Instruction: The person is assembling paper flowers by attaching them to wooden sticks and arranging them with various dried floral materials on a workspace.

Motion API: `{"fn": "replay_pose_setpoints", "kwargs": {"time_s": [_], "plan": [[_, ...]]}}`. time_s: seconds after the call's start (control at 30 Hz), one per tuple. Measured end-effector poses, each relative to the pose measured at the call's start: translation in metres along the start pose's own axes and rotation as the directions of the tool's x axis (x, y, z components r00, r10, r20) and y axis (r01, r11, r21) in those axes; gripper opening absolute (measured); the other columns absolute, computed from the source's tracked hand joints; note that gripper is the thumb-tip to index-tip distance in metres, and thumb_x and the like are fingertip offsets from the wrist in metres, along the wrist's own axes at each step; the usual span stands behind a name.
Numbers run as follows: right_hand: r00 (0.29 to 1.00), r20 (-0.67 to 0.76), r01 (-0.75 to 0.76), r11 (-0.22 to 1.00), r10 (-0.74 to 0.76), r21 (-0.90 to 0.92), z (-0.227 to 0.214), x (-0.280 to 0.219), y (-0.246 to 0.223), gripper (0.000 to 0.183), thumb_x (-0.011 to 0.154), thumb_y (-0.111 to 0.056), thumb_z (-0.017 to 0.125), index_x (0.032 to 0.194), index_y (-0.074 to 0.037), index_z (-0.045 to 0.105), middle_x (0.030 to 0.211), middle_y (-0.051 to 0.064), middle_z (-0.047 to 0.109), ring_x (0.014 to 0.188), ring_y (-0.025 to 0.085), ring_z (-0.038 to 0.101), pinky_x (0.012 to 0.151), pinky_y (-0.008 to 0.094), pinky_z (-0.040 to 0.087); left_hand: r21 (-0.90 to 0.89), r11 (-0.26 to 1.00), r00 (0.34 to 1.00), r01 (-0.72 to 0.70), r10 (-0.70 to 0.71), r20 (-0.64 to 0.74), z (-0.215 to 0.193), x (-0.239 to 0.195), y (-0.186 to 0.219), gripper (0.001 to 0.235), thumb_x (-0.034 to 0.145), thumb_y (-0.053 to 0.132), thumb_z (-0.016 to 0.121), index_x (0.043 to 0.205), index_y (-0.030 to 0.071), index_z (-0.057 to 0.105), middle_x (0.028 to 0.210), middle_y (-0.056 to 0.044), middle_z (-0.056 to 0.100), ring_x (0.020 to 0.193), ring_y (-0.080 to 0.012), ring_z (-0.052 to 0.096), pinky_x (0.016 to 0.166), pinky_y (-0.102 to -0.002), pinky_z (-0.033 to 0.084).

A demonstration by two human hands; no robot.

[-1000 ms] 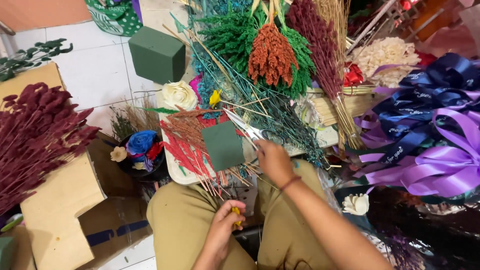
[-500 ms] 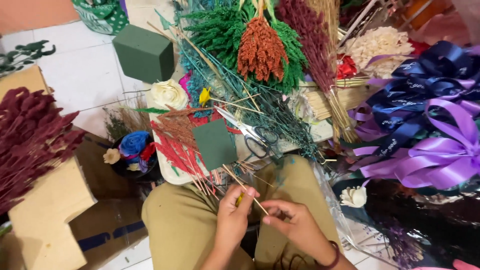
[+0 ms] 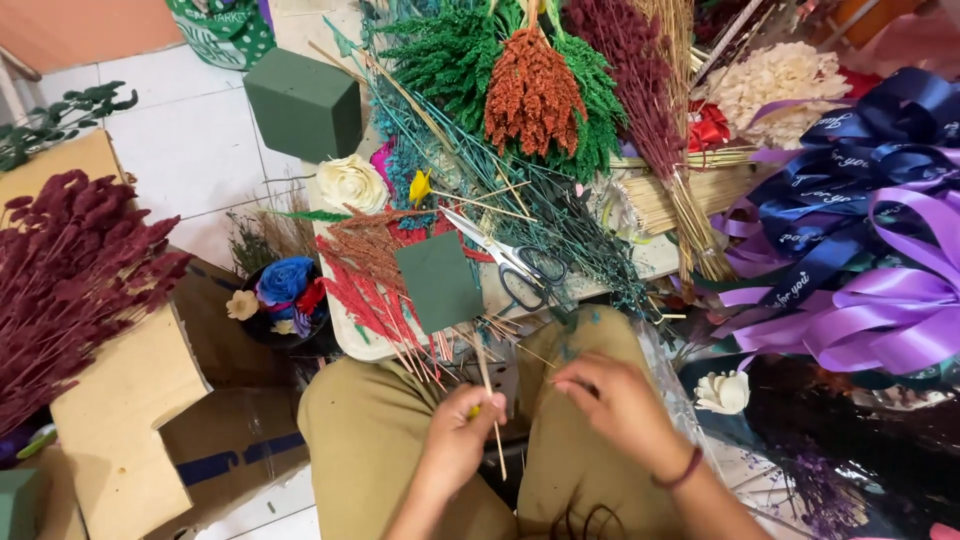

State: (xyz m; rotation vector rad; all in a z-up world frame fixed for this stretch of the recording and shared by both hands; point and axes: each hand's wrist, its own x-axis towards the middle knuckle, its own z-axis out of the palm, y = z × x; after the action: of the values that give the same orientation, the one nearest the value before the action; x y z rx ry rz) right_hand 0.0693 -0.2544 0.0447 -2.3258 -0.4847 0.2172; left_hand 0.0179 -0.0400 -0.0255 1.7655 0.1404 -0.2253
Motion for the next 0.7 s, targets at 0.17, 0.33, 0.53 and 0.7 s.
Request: {"fn": "replay_pose_setpoints", "kwargs": {"time_s": [0.17, 0.33, 0.53, 0.7], "plan": [[0.972, 0.140, -0.142, 0.945, 0.190, -0.294, 0.002, 0.060, -0.008, 0.039, 0.086, -0.021, 0.059, 0.126, -0.024, 0.059, 0.125, 0.003, 0.062, 0.115, 0.023, 0.056, 0.088, 0.044, 0.051, -0.104, 0.987, 0.982, 0.125, -0.138, -0.129, -0.015, 0.007, 0.012, 0.026, 0.083, 0.028, 0.069, 0.061, 0.015, 0.068, 0.068, 0.000, 0.062, 0.074, -0.0131, 0.058, 0.079, -0.028, 0.040], [0.961, -0.231, 0.032, 0.897, -0.148, -0.441, 0.054, 0.154, 0.042, 0.027, 0.084, -0.029, 0.069, 0.101, -0.009, 0.066, 0.094, 0.011, 0.067, 0.087, 0.031, 0.062, 0.065, 0.044, 0.050, -0.104, 0.993, 0.977, 0.054, -0.074, -0.202, -0.019, 0.009, 0.011, 0.035, 0.083, 0.026, 0.072, 0.053, 0.014, 0.059, 0.060, 0.002, 0.058, 0.067, -0.0112, 0.052, 0.076, -0.025, 0.037], [0.974, -0.226, -0.097, 0.852, -0.026, -0.515, 0.077, 0.194, 0.058, 0.011, 0.085, -0.024, 0.063, 0.087, -0.014, 0.063, 0.090, 0.008, 0.061, 0.071, 0.036, 0.064, 0.053, 0.051, 0.047, -0.097, 0.993, 0.973, 0.074, -0.093, -0.212, -0.026, 0.013, 0.026, 0.040, 0.084, 0.026, 0.071, 0.050, 0.014, 0.053, 0.059, 0.001, 0.063, 0.067, -0.0118, 0.054, 0.078, -0.027, 0.039], [0.959, -0.283, -0.150, 0.888, 0.023, -0.435, 0.051, 0.175, 0.042, 0.012, 0.083, -0.029, 0.063, 0.076, -0.020, 0.065, 0.077, 0.003, 0.060, 0.084, 0.029, 0.065, 0.078, 0.042, 0.053, 0.118, 0.990, 0.970, 0.081, -0.052, -0.238, -0.027, 0.054, 0.060, 0.039, 0.086, 0.040, 0.069, 0.065, 0.007, 0.063, 0.067, -0.012, 0.052, 0.065, -0.0278, 0.054, 0.062, -0.038, 0.041]]}}
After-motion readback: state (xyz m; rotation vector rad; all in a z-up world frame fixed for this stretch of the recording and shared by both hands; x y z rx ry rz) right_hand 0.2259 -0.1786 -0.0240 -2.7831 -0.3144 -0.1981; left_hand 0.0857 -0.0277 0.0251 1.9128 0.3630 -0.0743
